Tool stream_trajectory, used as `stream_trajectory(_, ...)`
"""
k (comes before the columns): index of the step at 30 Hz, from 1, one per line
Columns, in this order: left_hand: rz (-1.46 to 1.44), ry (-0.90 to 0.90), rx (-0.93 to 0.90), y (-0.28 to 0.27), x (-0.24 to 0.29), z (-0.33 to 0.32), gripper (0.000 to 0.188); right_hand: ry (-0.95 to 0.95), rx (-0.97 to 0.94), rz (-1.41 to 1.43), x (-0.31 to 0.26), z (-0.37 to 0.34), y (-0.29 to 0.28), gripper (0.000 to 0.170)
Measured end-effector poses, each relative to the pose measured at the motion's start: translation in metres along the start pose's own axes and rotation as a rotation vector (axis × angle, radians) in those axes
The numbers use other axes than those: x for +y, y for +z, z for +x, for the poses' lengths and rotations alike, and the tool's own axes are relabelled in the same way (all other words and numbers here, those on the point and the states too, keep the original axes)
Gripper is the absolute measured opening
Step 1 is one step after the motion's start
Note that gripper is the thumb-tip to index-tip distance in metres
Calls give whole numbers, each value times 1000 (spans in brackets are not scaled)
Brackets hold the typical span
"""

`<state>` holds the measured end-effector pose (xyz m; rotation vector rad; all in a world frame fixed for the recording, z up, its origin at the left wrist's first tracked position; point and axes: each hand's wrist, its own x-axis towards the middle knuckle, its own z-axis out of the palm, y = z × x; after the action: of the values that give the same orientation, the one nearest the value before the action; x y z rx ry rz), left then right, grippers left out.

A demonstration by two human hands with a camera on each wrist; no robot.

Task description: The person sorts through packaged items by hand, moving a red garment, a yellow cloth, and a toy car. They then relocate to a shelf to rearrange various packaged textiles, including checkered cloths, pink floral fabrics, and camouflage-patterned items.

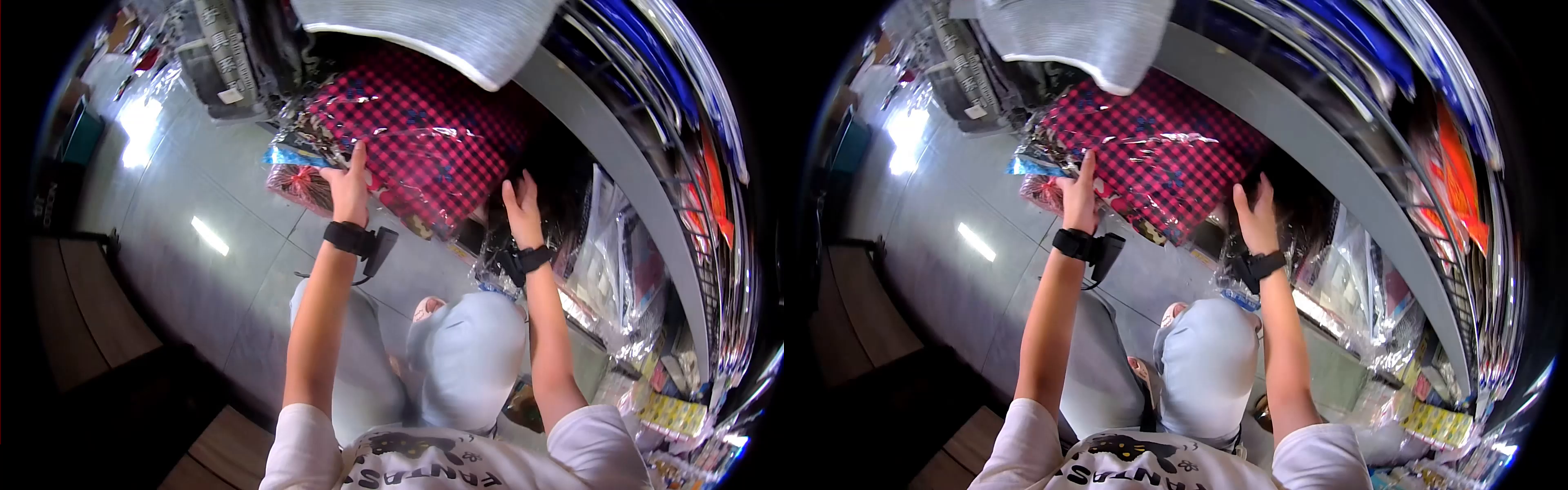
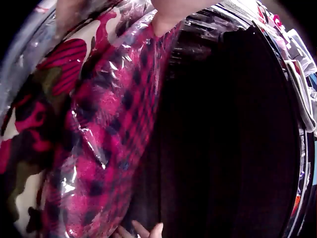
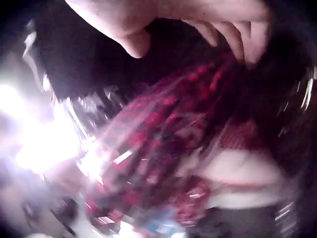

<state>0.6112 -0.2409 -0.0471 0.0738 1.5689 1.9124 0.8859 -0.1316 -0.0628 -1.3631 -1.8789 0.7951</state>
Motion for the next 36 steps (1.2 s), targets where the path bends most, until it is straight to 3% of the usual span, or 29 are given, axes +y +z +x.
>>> stream_trajectory(1,28,-57,-36,-1,4,-2,59,185,-45,354,10,9,20,69)
stream_trajectory(2,0,-19,-33,2,12,-9,61,531,-202,714,-51,8,11,83)
stream_trajectory(3,-31,20,-26,5,18,-16,63,566,-247,850,-40,22,21,86)
stream_trajectory(5,-41,-28,-22,5,21,-15,68,468,-199,806,-23,46,48,84)
stream_trajectory(7,-126,-54,0,5,18,-3,73,84,-24,515,-2,74,63,81)
stream_trajectory(8,-33,212,-23,4,4,18,58,82,-25,642,-42,75,58,73)
stream_trajectory(9,67,503,-19,4,-9,40,43,-46,-74,599,-46,97,55,68)
stream_trajectory(10,148,771,9,3,-22,61,29,-163,-54,364,-43,128,56,58)
stream_trajectory(12,31,340,-29,0,9,70,49,-172,-202,441,-83,164,58,60)
stream_trajectory(13,-45,62,-21,3,53,61,64,-69,-312,488,-89,184,60,65)
stream_trajectory(15,35,-63,-17,-2,72,75,89,189,-524,493,-82,211,67,75)
stream_trajectory(17,60,-166,-123,-12,66,84,96,342,-557,324,-77,195,66,83)
stream_trajectory(18,109,-179,-96,-16,55,87,81,351,-330,103,-76,174,70,80)
stream_trajectory(19,155,-185,-66,-19,52,82,69,375,-342,152,-63,166,71,104)
stream_trajectory(21,163,-193,-88,-25,44,77,72,541,-668,721,-59,144,71,93)
stream_trajectory(23,98,-219,-235,-28,44,63,71,533,-547,583,-74,137,69,83)
stream_trajectory(26,83,-272,-288,-23,49,37,64,532,-362,439,-101,133,64,61)
stream_trajectory(28,44,-262,-325,-17,48,31,71,512,-317,423,-116,132,58,55)
stream_trajectory(29,24,-257,-341,-13,48,29,75,475,-339,524,-121,133,53,55)
stream_trajectory(31,-240,-237,-427,-5,48,40,49,400,-385,726,-125,136,45,55)
stream_trajectory(33,-318,-152,-410,1,62,47,38,295,-539,1120,-117,142,31,56)
stream_trajectory(34,-413,-200,-509,12,90,24,35,185,-662,1270,-111,140,24,54)
stream_trajectory(35,-403,-148,-460,14,98,34,33,68,-784,1414,-103,137,18,53)
stream_trajectory(36,-354,-141,-466,13,104,47,32,115,-831,1537,-88,135,19,50)
